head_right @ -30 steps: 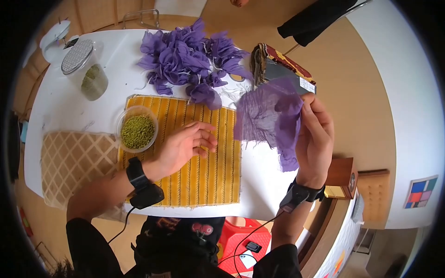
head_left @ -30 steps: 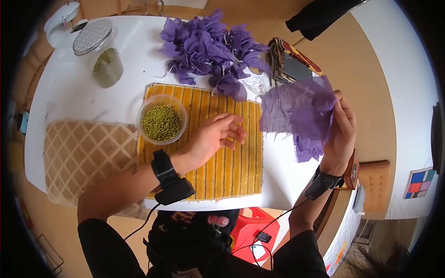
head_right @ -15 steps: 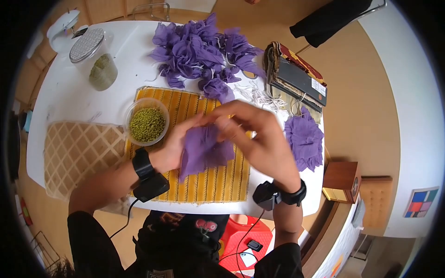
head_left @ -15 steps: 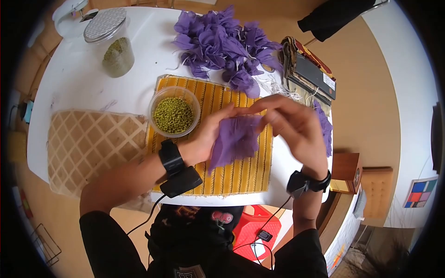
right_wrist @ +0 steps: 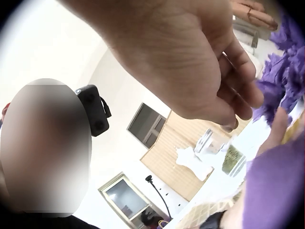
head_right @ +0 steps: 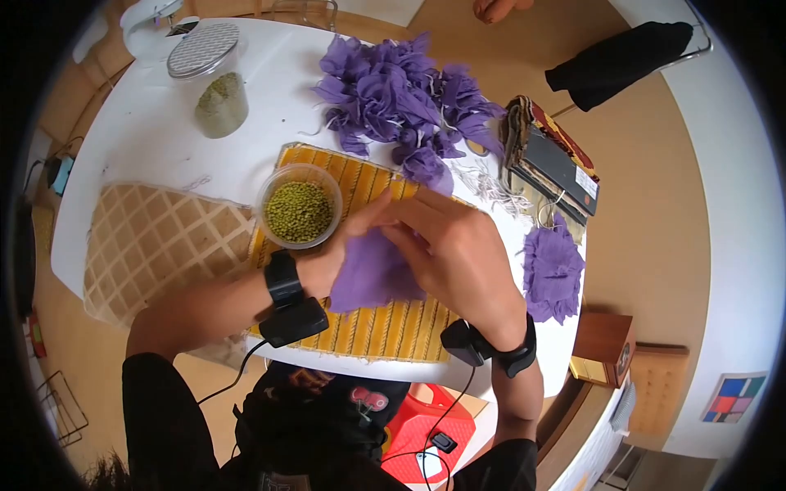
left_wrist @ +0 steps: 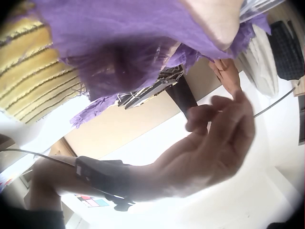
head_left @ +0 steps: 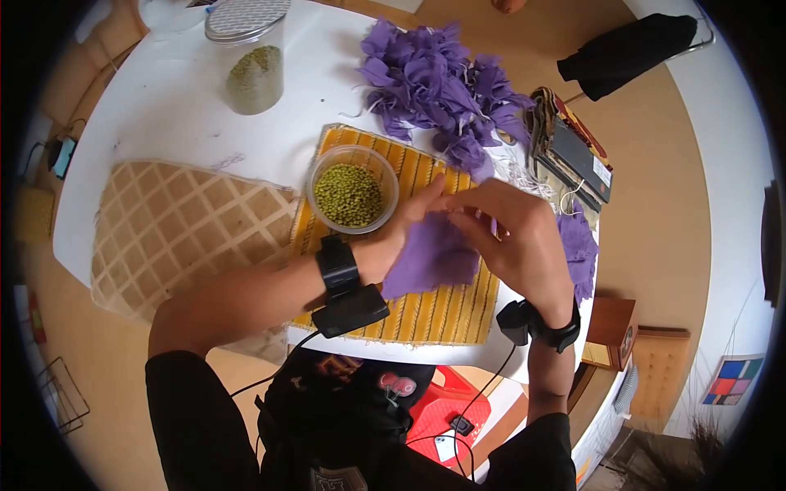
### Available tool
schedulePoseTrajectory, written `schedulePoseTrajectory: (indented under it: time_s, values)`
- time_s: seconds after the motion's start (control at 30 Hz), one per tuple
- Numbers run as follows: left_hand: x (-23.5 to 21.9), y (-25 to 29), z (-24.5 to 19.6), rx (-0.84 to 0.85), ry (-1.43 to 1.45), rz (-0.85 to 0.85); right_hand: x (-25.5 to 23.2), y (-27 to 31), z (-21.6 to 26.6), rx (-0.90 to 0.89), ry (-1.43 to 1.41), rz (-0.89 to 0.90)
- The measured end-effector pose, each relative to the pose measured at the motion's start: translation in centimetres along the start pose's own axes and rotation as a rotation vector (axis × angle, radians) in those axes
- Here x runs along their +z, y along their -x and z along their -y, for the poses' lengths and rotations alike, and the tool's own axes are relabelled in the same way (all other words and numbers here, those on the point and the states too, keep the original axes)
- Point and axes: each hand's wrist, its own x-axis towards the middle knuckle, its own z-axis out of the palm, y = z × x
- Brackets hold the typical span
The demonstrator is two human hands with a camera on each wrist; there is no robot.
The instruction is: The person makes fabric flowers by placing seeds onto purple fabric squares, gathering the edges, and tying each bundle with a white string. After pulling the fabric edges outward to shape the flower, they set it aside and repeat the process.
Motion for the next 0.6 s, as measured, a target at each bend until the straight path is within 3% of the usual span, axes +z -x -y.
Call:
schedulePoseTrajectory:
  time_s: [0.07, 0.1, 0.17, 0.3, 0.4, 0.5, 0.6]
  values:
    - [-0.4, -0.6, 0.8, 0.048, 0.189, -0.272, 0.6, -2.3, 1.0, -0.195, -0.05, 0.067]
    - [-0.5, -0.5, 0.9, 0.046, 0.183, -0.273, 1.4, -3.4, 1.3, -0.196, -0.051, 0.061]
    - [-0.7, -0.3, 0.9, 0.111, -0.033, -0.266, 3.4, -5.3, 1.7, -0.343, 0.003, 0.228]
    - [-1.0, 0.6, 0.8, 0.263, -0.449, -0.247, 6.8, -6.5, 1.6, -0.265, 0.042, 0.399]
    - [-1.5, 1.4, 0.9, 0.388, -0.738, -0.242, 8.1, -6.5, 0.9, -0.33, 0.084, 0.32]
    - [-2.0, 1.9, 1.2, 0.494, -1.033, -0.231, 8.6, -7.7, 0.3, -0.297, 0.056, 0.397]
    - [-2.6, 1.8, 1.5, 0.592, -1.337, -0.21, 8.6, -8.1, -0.4, -0.311, 0.023, 0.355]
